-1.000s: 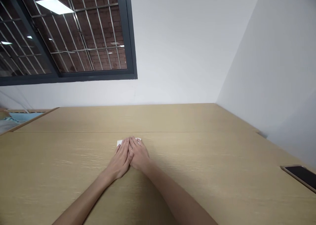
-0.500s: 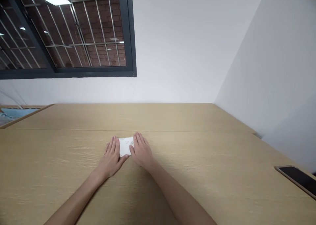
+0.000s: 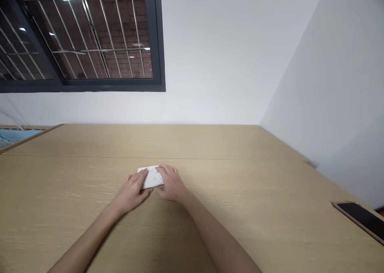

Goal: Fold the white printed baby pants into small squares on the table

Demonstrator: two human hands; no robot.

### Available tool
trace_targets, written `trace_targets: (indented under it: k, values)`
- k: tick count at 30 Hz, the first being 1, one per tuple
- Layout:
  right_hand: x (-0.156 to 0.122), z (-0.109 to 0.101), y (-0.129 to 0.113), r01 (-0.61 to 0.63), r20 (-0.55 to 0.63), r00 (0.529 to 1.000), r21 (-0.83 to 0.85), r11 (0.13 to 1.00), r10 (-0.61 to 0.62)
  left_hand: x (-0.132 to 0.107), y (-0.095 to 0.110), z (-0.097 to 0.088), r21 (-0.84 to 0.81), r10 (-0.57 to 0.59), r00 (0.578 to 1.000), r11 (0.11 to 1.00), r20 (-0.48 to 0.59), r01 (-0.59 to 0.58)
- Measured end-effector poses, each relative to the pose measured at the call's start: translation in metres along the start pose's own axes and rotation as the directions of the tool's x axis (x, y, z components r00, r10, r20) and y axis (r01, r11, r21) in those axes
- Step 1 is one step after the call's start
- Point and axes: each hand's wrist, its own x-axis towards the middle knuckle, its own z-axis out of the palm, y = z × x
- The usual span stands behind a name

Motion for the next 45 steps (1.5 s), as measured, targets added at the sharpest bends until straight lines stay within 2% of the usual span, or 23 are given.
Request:
trace_targets:
  k: [5, 9, 12, 14, 16, 18, 20, 22, 23, 27, 31, 34, 36, 38, 41, 43, 45]
  values:
    - [0.002, 0.003, 0.011, -0.075, -0.12, 0.988, 0.198, 0.977, 0.1, 0.002, 0.004, -0.001, 0.023, 0.014, 1.0, 1.0, -0.01, -0.014]
    - [0.003, 0.002, 0.012, -0.101, -0.181, 0.97, 0.296, 0.95, 0.16, 0.004, 0.008, -0.006, 0.02, -0.016, 0.995, 1.0, -0.094, 0.018]
    - [0.007, 0.004, 0.013, -0.134, -0.231, 0.941, 0.414, 0.9, 0.246, 0.006, 0.008, -0.017, 0.014, -0.04, 0.989, 0.999, -0.144, 0.042]
    - [0.011, 0.006, 0.013, -0.183, -0.212, 0.911, 0.56, 0.808, 0.354, 0.007, 0.01, -0.027, -0.032, -0.06, 0.982, 0.998, -0.179, 0.055]
    - [0.017, 0.006, 0.011, -0.24, -0.144, 0.873, 0.704, 0.669, 0.465, 0.005, 0.014, -0.034, -0.184, -0.123, 0.973, 0.979, -0.193, 0.087]
    - [0.022, 0.003, 0.008, -0.306, -0.067, 0.821, 0.787, 0.536, 0.567, 0.003, 0.02, -0.039, -0.36, -0.234, 0.963, 0.917, -0.132, 0.173]
    - [0.025, -0.002, 0.006, -0.386, 0.002, 0.754, 0.81, 0.442, 0.657, 0.001, 0.027, -0.039, -0.438, -0.329, 0.944, 0.853, -0.028, 0.284]
    - [0.024, -0.007, 0.007, -0.461, 0.058, 0.706, 0.794, 0.396, 0.706, 0.0, 0.032, -0.038, -0.437, -0.373, 0.927, 0.826, 0.05, 0.356]
    - [0.023, -0.008, 0.008, -0.484, 0.078, 0.703, 0.781, 0.394, 0.707, 0.0, 0.033, -0.037, -0.428, -0.379, 0.922, 0.823, 0.076, 0.374]
    - [0.018, -0.002, 0.019, -0.492, 0.082, 0.755, 0.727, 0.479, 0.65, 0.001, 0.037, -0.034, -0.366, -0.36, 0.917, 0.841, 0.171, 0.398]
    - [0.018, 0.01, 0.03, -0.477, -0.015, 0.777, 0.638, 0.605, 0.629, 0.0, 0.039, -0.031, -0.224, -0.334, 0.921, 0.9, 0.199, 0.375]
    - [0.018, 0.011, 0.029, -0.479, -0.09, 0.788, 0.532, 0.698, 0.609, 0.0, 0.041, -0.03, -0.114, -0.324, 0.926, 0.93, 0.194, 0.35]
    - [0.017, 0.006, 0.023, -0.418, -0.193, 0.821, 0.438, 0.796, 0.537, 0.0, 0.042, -0.03, -0.082, -0.319, 0.931, 0.938, 0.177, 0.336]
    - [0.016, -0.004, 0.013, -0.289, -0.271, 0.883, 0.328, 0.899, 0.383, 0.0, 0.044, -0.032, -0.055, -0.262, 0.959, 0.962, 0.107, 0.268]
    - [0.015, -0.019, -0.005, -0.105, -0.211, 0.966, 0.22, 0.97, 0.152, -0.004, 0.054, -0.036, -0.037, -0.104, 0.995, 0.994, 0.002, 0.104]
    - [0.014, -0.026, -0.017, -0.019, -0.103, 0.994, 0.181, 0.983, 0.038, -0.009, 0.066, -0.037, -0.059, -0.053, 0.998, 0.997, 0.021, 0.054]
    - [0.014, -0.029, -0.026, 0.053, 0.013, 0.998, 0.166, 0.985, -0.056, -0.014, 0.079, -0.037, -0.075, -0.044, 0.995, 0.996, 0.086, 0.05]
